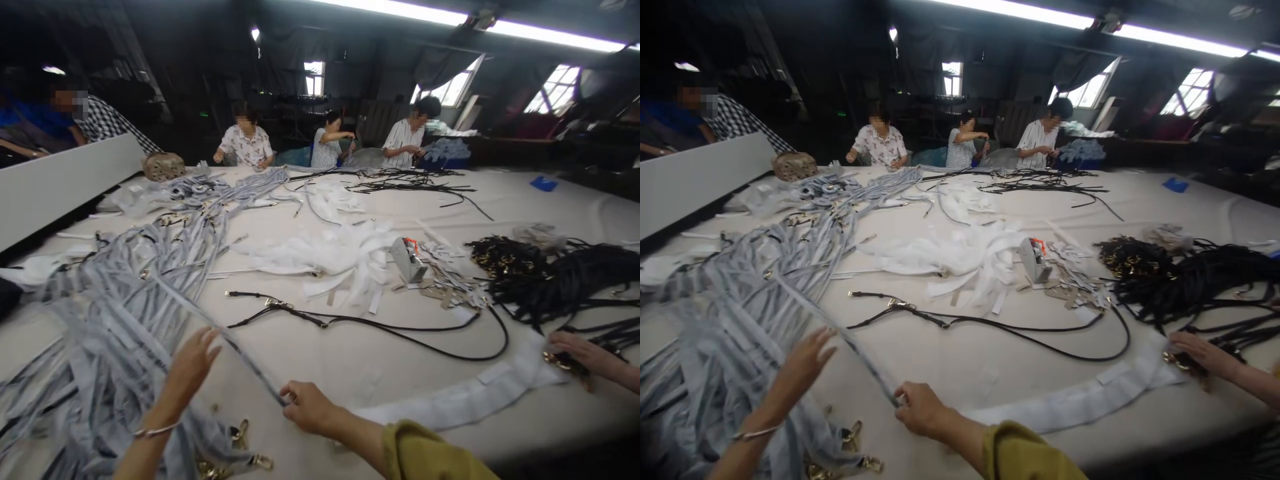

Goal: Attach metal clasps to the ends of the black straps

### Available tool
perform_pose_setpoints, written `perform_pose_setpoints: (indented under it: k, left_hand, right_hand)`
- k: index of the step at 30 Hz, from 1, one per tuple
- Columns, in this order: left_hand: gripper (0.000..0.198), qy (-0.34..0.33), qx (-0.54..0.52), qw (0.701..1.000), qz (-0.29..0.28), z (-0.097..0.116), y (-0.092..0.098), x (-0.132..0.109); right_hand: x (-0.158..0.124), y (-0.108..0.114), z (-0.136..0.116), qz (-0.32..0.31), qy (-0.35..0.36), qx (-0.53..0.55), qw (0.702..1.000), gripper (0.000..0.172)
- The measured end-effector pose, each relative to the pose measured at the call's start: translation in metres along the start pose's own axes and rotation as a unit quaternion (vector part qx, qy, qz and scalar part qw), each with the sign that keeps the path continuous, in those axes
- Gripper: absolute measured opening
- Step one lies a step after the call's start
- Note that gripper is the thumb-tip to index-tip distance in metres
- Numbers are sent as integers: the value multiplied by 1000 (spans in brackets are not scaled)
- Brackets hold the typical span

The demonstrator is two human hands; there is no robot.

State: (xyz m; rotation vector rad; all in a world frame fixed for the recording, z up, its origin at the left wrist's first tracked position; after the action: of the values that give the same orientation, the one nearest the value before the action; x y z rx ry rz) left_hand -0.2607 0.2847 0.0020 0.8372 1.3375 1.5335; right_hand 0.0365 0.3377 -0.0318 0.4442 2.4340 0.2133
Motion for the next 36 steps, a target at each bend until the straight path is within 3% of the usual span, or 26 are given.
perform_pose_setpoints:
  k: [3,5,8,10,12,14,17,21,24,26,28,32,36]
  left_hand:
    - [26,-29,7,997,-69,34,-56,-11]
    - [26,-9,13,997,-72,56,-79,-22]
    - [32,-49,22,997,-57,85,-87,-23]
    - [36,-106,37,990,-80,100,-85,-17]
    - [32,-117,52,985,-112,104,-82,-13]
    - [24,-74,63,987,-125,93,-76,-17]
    - [35,6,81,989,-127,49,-63,-48]
    - [34,142,129,963,-189,-29,-41,-101]
    - [31,194,128,948,-219,-51,-27,-109]
    - [28,204,103,952,-203,-39,-18,-92]
    - [24,204,62,961,-179,-9,-12,-62]
    - [17,129,-84,975,-157,73,-10,22]
    - [17,24,-148,976,-155,148,-23,109]
  right_hand:
    - [-8,42,12,70,18,-120,990,29]
    - [-6,77,14,123,12,-183,975,28]
    - [14,118,12,180,-9,-259,949,30]
    - [31,131,13,194,-33,-299,934,28]
    - [43,137,17,194,-53,-336,920,25]
    - [45,141,23,180,-56,-370,910,22]
    - [24,152,40,142,-39,-412,899,20]
    - [-39,187,80,112,-54,-434,892,20]
    - [-88,214,114,118,-105,-423,892,23]
    - [-107,222,130,129,-132,-404,896,23]
    - [-111,218,135,137,-134,-380,905,26]
    - [-85,183,121,143,-90,-340,925,23]
    - [-63,147,116,157,-62,-318,933,12]
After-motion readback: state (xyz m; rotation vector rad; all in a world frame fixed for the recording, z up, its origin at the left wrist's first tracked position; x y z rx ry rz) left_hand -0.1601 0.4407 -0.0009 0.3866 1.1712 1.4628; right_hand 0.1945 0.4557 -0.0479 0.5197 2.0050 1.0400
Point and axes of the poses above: each hand's wrist, its own x-axis towards the middle knuckle, its own y-axis out of the back of the hand, z = x × y, the point moved 2 cm from there along x, towards the middle knuckle, and after that the axes turned 14 degrees about -z, right-handed, at the moved point
